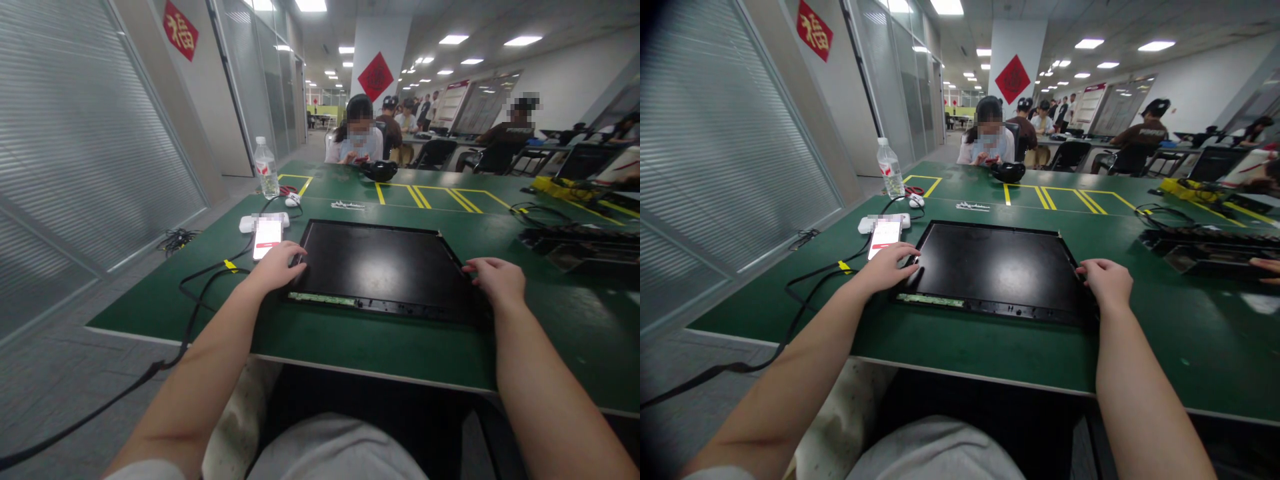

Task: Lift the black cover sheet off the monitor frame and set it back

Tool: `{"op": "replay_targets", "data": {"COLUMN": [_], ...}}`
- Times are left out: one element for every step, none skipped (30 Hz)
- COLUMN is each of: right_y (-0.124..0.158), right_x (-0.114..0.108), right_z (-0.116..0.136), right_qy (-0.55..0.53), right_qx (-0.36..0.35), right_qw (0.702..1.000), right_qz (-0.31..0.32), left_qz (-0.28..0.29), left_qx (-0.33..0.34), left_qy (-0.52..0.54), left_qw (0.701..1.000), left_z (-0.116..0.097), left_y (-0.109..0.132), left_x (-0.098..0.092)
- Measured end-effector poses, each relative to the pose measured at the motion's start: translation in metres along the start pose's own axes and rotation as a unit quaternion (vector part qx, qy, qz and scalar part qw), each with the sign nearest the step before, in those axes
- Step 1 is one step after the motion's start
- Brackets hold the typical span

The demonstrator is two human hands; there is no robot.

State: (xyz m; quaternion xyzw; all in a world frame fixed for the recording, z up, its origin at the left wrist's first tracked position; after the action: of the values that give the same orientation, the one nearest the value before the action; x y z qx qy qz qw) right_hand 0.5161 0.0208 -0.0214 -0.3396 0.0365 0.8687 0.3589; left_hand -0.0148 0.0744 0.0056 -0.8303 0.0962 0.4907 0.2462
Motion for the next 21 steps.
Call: {"op": "replay_targets", "data": {"right_y": [0.000, 0.000, 0.001, 0.000, 0.000, 0.000, -0.001, -0.002, -0.003, -0.003, -0.004, -0.005, -0.006, -0.006, -0.007, -0.008, -0.008, -0.009, -0.009, -0.010, -0.011], "right_x": [-0.002, -0.004, -0.006, -0.007, -0.007, -0.006, -0.006, -0.005, -0.003, -0.001, 0.001, 0.002, 0.004, 0.005, 0.006, 0.007, 0.008, 0.009, 0.011, 0.012, 0.013], "right_z": [-0.002, -0.003, -0.004, -0.002, 0.000, 0.002, 0.003, 0.004, 0.004, 0.004, 0.003, 0.002, 0.001, 0.000, -0.001, -0.001, -0.002, -0.002, -0.002, -0.002, -0.003], "right_qy": [0.009, 0.020, 0.030, 0.044, 0.055, 0.063, 0.071, 0.077, 0.084, 0.088, 0.092, 0.097, 0.101, 0.105, 0.108, 0.110, 0.112, 0.115, 0.119, 0.124, 0.129], "right_qx": [0.019, 0.037, 0.052, 0.051, 0.045, 0.038, 0.031, 0.026, 0.022, 0.017, 0.013, 0.010, 0.009, 0.010, 0.010, 0.009, 0.006, 0.004, 0.003, 0.005, 0.009], "right_qw": [1.000, 0.999, 0.998, 0.997, 0.997, 0.997, 0.997, 0.997, 0.996, 0.996, 0.996, 0.995, 0.995, 0.994, 0.994, 0.994, 0.993, 0.993, 0.993, 0.992, 0.991], "right_qz": [-0.011, -0.021, -0.029, -0.029, -0.028, -0.025, -0.023, -0.018, -0.011, -0.002, 0.005, 0.011, 0.014, 0.015, 0.016, 0.017, 0.019, 0.021, 0.024, 0.026, 0.028], "left_qz": [0.002, 0.008, 0.016, 0.026, 0.035, 0.044, 0.051, 0.055, 0.058, 0.058, 0.057, 0.054, 0.049, 0.041, 0.033, 0.026, 0.023, 0.022, 0.025, 0.031, 0.036], "left_qx": [-0.010, -0.018, -0.024, -0.029, -0.032, -0.034, -0.034, -0.035, -0.037, -0.040, -0.044, -0.048, -0.051, -0.050, -0.049, -0.049, -0.053, -0.066, -0.085, -0.110, -0.139], "left_qy": [-0.011, -0.021, -0.029, -0.035, -0.040, -0.043, -0.045, -0.046, -0.047, -0.047, -0.048, -0.048, -0.047, -0.047, -0.046, -0.046, -0.048, -0.050, -0.051, -0.052, -0.048], "left_qw": [1.000, 1.000, 0.999, 0.999, 0.998, 0.998, 0.997, 0.997, 0.997, 0.996, 0.996, 0.996, 0.996, 0.997, 0.997, 0.997, 0.997, 0.996, 0.995, 0.992, 0.988], "left_z": [0.001, 0.002, 0.003, 0.004, 0.004, 0.004, 0.005, 0.005, 0.006, 0.008, 0.010, 0.012, 0.014, 0.016, 0.017, 0.017, 0.018, 0.017, 0.017, 0.017, 0.016], "left_y": [0.000, 0.001, 0.001, 0.001, 0.002, 0.002, 0.002, 0.003, 0.003, 0.003, 0.003, 0.002, 0.002, 0.002, 0.002, 0.002, 0.002, 0.002, 0.002, 0.003, 0.004], "left_x": [0.001, 0.003, 0.006, 0.009, 0.012, 0.015, 0.017, 0.020, 0.022, 0.023, 0.024, 0.025, 0.024, 0.024, 0.023, 0.022, 0.021, 0.020, 0.020, 0.019, 0.018]}}
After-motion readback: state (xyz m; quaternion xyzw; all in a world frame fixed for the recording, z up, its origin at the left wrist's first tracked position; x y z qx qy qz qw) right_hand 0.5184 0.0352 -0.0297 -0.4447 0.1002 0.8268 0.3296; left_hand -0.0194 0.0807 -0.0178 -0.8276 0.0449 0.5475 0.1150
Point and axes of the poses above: each hand's wrist, its own y-axis away from the middle knuckle, its own x-axis out of the palm, z = x × y, the point moved 7 cm from there along -y, towards the middle knuckle
